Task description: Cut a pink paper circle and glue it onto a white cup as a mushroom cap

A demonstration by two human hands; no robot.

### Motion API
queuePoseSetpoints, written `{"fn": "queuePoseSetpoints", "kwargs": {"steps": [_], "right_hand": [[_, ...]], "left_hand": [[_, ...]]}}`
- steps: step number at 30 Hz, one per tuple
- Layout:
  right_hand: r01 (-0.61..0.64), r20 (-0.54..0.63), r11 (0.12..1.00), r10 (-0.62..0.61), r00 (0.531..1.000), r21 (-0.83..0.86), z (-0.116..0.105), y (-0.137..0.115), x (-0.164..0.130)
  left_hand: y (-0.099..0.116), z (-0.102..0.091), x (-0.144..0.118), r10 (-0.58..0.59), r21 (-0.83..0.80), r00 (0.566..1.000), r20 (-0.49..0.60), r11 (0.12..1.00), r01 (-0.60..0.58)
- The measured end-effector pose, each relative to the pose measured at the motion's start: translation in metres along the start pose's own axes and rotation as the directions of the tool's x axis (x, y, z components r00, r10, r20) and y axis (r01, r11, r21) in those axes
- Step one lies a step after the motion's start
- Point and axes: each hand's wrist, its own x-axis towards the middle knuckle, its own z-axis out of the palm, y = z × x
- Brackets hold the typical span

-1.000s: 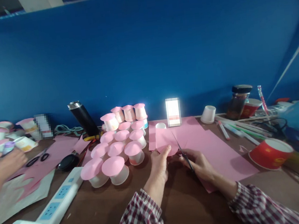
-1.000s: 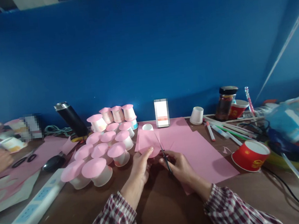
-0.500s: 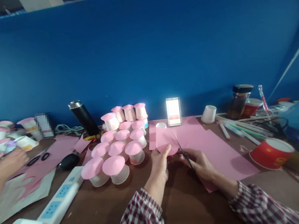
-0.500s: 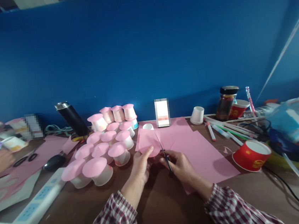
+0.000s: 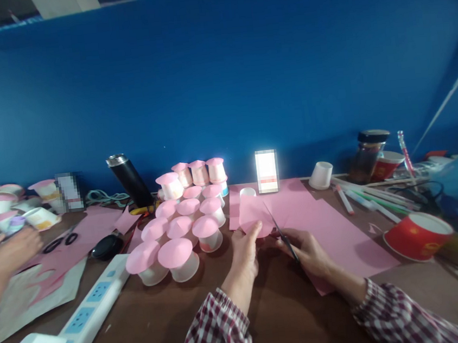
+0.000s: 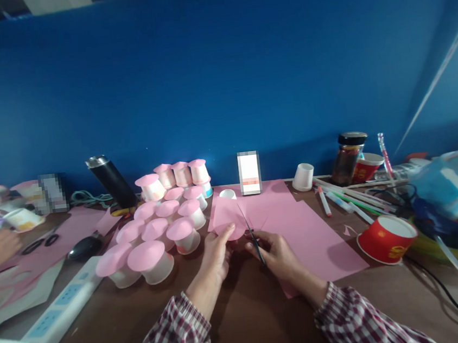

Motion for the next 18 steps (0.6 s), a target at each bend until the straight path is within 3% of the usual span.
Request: {"fn": "queuePoseSetpoints", "kwargs": {"steps": [18], "right_hand": [[-0.031, 0.014, 0.999, 0.03, 0.999, 0.009, 0.0017, 0.0015, -0.0007]], "left_hand": [[-0.0024, -0.0014, 0.0004, 0.013, -0.029, 0.999, -0.052, 0.999, -0.015]]}}
